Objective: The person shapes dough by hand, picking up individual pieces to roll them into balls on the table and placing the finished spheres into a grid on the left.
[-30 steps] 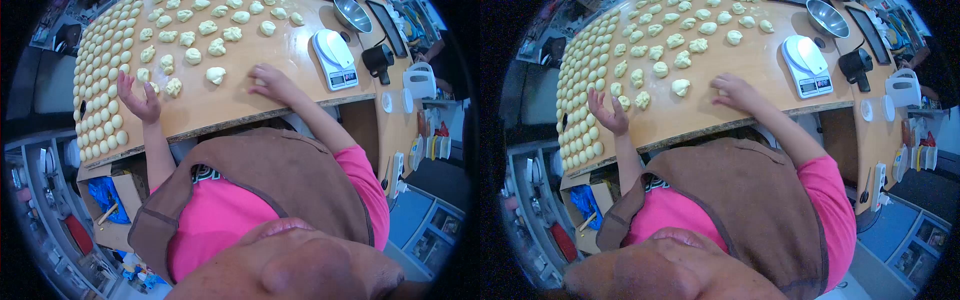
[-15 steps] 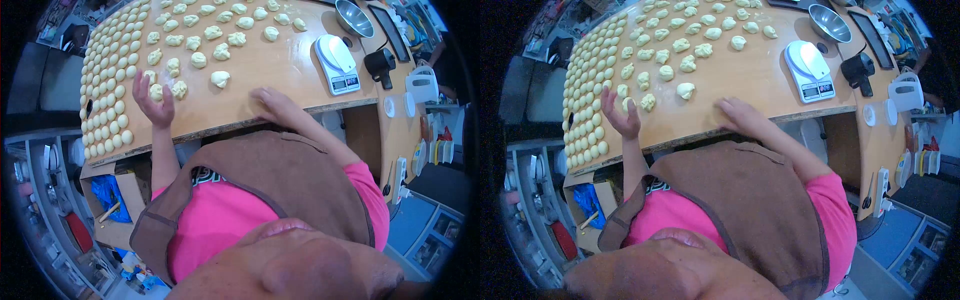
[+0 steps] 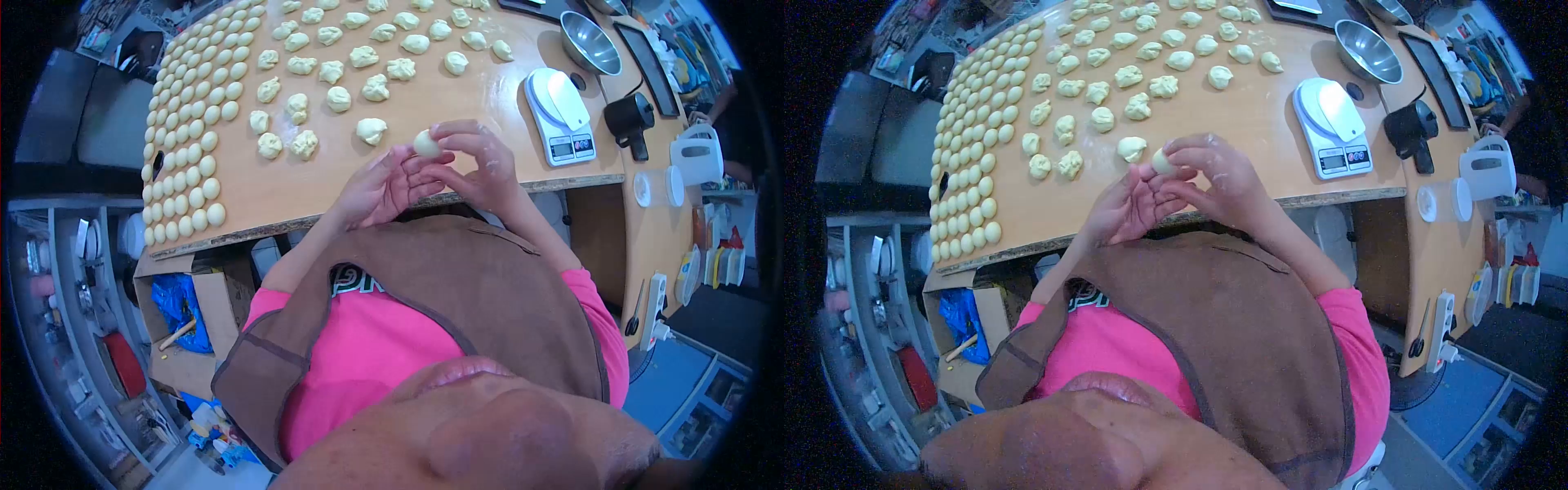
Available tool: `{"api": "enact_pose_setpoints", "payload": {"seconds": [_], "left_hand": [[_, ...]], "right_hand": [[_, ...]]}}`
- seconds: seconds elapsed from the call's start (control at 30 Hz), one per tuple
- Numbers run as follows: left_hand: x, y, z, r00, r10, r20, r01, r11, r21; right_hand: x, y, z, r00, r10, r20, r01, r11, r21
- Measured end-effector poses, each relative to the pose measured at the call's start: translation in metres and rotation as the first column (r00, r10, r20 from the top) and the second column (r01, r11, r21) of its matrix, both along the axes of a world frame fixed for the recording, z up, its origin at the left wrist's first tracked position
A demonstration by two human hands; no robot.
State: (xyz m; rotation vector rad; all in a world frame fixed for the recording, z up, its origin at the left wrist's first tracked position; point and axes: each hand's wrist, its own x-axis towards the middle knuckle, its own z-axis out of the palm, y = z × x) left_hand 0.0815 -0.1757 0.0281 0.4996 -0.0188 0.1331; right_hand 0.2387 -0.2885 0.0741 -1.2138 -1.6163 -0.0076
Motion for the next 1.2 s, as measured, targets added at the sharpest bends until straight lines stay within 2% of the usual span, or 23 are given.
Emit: {"api": "enact_pose_setpoints", "payload": {"seconds": [0.03,0.07,0.13,0.17,0.23,0.27,0.37,0.43,0.47,0.53,0.57,0.63,0.77,0.83,0.97,1.03,1.07,1.13,1.17,1.2], "left_hand": [[0.000,0.001,0.002,1.000,-0.024,-0.013,0.023,0.997,-0.076],[-0.001,0.002,0.004,1.000,-0.017,-0.013,0.016,0.997,-0.072],[-0.002,0.002,0.005,0.984,0.173,-0.041,-0.171,0.984,0.042],[-0.003,0.004,0.006,0.984,0.174,-0.041,-0.172,0.984,0.040],[-0.006,0.010,0.009,0.969,0.242,-0.052,-0.223,0.944,0.243],[-0.007,0.011,0.010,0.970,0.238,-0.054,-0.219,0.945,0.241],[-0.005,0.012,0.015,0.961,0.251,-0.114,-0.203,0.925,0.321],[-0.004,0.010,0.018,0.956,0.261,-0.136,-0.189,0.898,0.399],[-0.004,0.010,0.019,0.955,0.262,-0.136,-0.189,0.898,0.398],[-0.003,0.010,0.019,0.941,0.296,-0.165,-0.204,0.883,0.423],[-0.003,0.011,0.018,0.940,0.298,-0.167,-0.205,0.883,0.423],[-0.002,0.015,0.016,0.965,0.219,-0.147,-0.212,0.975,0.065],[0.004,0.015,0.019,0.949,0.286,-0.129,-0.279,0.958,0.073],[0.008,0.012,0.026,0.920,0.389,-0.047,-0.375,0.910,0.178],[0.008,0.015,0.024,0.907,0.409,-0.102,-0.364,0.881,0.302],[0.005,0.017,0.025,0.908,0.419,0.011,-0.388,0.831,0.399],[0.003,0.021,0.026,0.906,0.423,0.010,-0.392,0.830,0.397],[0.001,0.028,0.030,0.925,0.376,0.061,-0.323,0.688,0.650],[0.003,0.027,0.032,0.924,0.378,0.062,-0.325,0.689,0.648],[0.006,0.023,0.033,0.915,0.396,0.069,-0.370,0.760,0.534]], "right_hand": [[-0.002,0.003,-0.001,1.000,0.007,0.000,-0.007,1.000,0.004],[-0.003,0.004,-0.003,0.999,0.031,0.041,-0.033,0.999,0.036],[-0.005,0.003,-0.003,0.996,0.028,0.080,-0.035,0.996,0.085],[-0.005,0.000,0.001,0.996,0.029,0.080,-0.036,0.996,0.082],[-0.003,-0.006,0.011,0.985,-0.150,0.079,0.152,0.988,-0.019],[-0.003,-0.004,0.017,0.985,-0.153,0.078,0.155,0.988,-0.022],[-0.001,0.002,0.024,0.990,-0.110,0.090,0.115,0.992,-0.057],[0.004,0.006,0.018,0.979,0.014,0.205,0.008,0.994,-0.105],[0.005,0.006,0.018,0.979,0.014,0.205,0.007,0.994,-0.106],[0.008,0.008,0.017,0.948,0.001,0.318,0.043,0.990,-0.131],[0.009,0.009,0.016,0.949,0.003,0.317,0.040,0.990,-0.132],[0.010,0.013,0.015,0.926,-0.065,0.373,0.078,0.997,-0.021],[0.006,0.023,0.010,0.934,-0.146,0.326,0.114,0.987,0.115],[0.007,0.024,0.011,0.926,-0.132,0.353,0.089,0.987,0.136],[0.009,0.016,0.017,0.927,-0.100,0.362,0.083,0.995,0.062],[0.004,0.018,0.021,0.978,-0.138,0.158,0.132,0.990,0.046],[0.005,0.021,0.021,0.978,-0.133,0.158,0.128,0.991,0.044],[0.007,0.025,0.020,0.980,-0.020,0.199,0.009,0.998,0.055],[0.010,0.025,0.020,0.980,-0.018,0.200,0.007,0.998,0.054],[0.013,0.023,0.019,0.964,-0.014,0.264,0.002,0.999,0.048]]}}
